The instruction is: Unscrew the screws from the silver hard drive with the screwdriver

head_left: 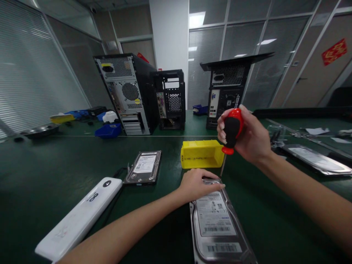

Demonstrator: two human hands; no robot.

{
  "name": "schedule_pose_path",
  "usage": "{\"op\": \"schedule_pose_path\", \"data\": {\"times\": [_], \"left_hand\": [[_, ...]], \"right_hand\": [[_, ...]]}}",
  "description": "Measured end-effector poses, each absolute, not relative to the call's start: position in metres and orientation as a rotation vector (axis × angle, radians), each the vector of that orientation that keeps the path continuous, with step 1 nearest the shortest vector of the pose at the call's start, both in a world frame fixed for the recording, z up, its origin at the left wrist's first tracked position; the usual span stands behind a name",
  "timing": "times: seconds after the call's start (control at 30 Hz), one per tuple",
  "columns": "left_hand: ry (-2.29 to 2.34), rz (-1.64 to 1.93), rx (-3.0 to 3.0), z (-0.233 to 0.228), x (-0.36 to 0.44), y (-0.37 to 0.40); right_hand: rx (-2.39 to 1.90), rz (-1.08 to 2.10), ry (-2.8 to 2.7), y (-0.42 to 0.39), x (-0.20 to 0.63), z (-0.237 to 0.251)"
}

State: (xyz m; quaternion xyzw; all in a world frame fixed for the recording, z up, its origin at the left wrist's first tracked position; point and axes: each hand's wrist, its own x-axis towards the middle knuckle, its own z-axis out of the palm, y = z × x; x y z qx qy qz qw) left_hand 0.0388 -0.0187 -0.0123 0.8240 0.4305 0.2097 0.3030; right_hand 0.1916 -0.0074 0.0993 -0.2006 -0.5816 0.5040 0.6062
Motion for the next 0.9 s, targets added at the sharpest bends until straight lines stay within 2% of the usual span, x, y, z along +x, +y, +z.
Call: {"op": "schedule_pose_path", "data": {"times": [0.9], "left_hand": [[1.148, 0.554, 2.183, -0.0131, 0.0393, -0.0170]], "right_hand": [[-0.422, 1.129, -1.368, -0.0104, 0.1859, 0.0962]]}}
